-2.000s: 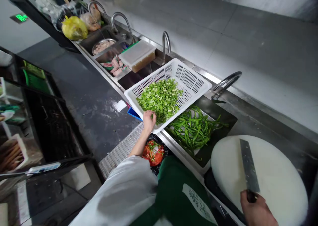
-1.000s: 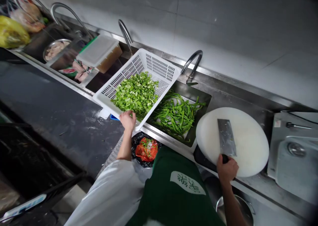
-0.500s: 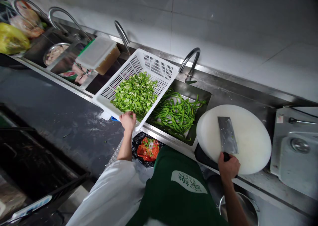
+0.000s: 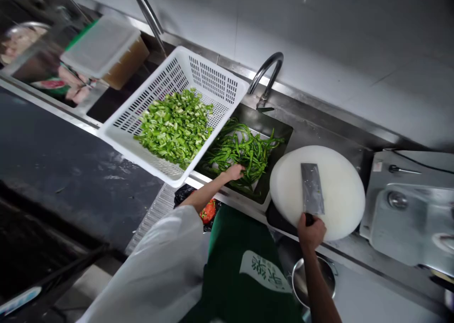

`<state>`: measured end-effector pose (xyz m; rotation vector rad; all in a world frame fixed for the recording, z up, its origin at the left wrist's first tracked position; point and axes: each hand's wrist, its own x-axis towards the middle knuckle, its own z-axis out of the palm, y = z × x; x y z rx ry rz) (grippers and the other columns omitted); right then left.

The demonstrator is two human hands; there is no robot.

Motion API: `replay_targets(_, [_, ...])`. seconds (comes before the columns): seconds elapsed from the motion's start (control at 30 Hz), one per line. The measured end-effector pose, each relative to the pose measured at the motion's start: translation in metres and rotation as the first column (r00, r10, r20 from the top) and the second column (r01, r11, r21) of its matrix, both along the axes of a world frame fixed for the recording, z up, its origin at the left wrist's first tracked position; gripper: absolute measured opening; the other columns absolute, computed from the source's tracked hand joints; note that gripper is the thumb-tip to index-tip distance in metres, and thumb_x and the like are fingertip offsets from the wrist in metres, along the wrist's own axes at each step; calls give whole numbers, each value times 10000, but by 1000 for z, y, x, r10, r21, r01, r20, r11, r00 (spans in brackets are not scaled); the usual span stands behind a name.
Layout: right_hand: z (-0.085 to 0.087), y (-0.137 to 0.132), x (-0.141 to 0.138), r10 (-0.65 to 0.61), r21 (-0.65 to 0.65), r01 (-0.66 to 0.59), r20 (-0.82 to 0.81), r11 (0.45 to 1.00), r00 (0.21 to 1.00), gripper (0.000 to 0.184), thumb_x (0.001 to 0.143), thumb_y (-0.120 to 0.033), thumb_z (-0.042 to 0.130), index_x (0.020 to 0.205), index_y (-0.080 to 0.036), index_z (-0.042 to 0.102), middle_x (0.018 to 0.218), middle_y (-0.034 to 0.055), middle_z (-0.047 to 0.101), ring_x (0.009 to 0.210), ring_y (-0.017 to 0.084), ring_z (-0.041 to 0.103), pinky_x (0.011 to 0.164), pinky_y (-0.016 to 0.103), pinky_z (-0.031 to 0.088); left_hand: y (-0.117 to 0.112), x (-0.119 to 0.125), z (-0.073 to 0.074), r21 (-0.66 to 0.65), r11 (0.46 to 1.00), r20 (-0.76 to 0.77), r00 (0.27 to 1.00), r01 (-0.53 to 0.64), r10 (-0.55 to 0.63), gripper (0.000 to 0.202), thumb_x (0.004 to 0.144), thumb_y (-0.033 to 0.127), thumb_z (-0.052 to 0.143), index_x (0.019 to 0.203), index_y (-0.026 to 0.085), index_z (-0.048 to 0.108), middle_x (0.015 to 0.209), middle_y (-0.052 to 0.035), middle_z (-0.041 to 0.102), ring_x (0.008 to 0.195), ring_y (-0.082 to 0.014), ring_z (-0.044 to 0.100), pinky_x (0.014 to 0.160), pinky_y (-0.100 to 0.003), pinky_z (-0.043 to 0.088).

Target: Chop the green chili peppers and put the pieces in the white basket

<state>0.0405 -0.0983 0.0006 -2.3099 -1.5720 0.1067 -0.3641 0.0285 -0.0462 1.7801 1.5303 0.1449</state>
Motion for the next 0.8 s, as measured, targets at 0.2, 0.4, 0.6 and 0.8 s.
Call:
replay_targets(0.2, [6,-2,-2,-27,-39,29,36,999,999,550,904,-673,540,1070,-157,641,976,175,633,1003,358,561,905,493,459,18,38,-114,-107,994,-41,999,2,-7,520,704,24,696,1219,82,738,1258,-232,714,1268,-322,605,1104,-427,424])
replay_targets(0.4, [4,-9,7,-54,-114,62,75,991,996,542,897,-651,605,1133,-166,655,1021,181,650,1031,368,569,924,493,462,19,44,-196,-108,994,-35,999,3,-7,537,824,16,589,1348,97,674,1449,-261,585,1419,-365,458,1233,-566,203])
replay_targets(0.6, [8,-10,1,-106,-155,118,84,981,991,544,906,-622,601,1172,-149,648,1093,203,641,1094,385,565,955,509,457,17,49,-209,-153,987,-69,996,47,-58,371,794,41,630,1138,93,757,1135,-216,727,1217,-328,598,1215,-532,201])
replay_targets(0.8, [11,-7,-2,-78,-139,84,49,987,996,514,915,-616,594,1132,-153,646,1061,186,637,1069,361,556,963,503,446,13,46,-186,-263,961,-23,995,86,-95,194,631,6,736,783,122,771,865,-155,755,1029,-298,687,1197,-517,253])
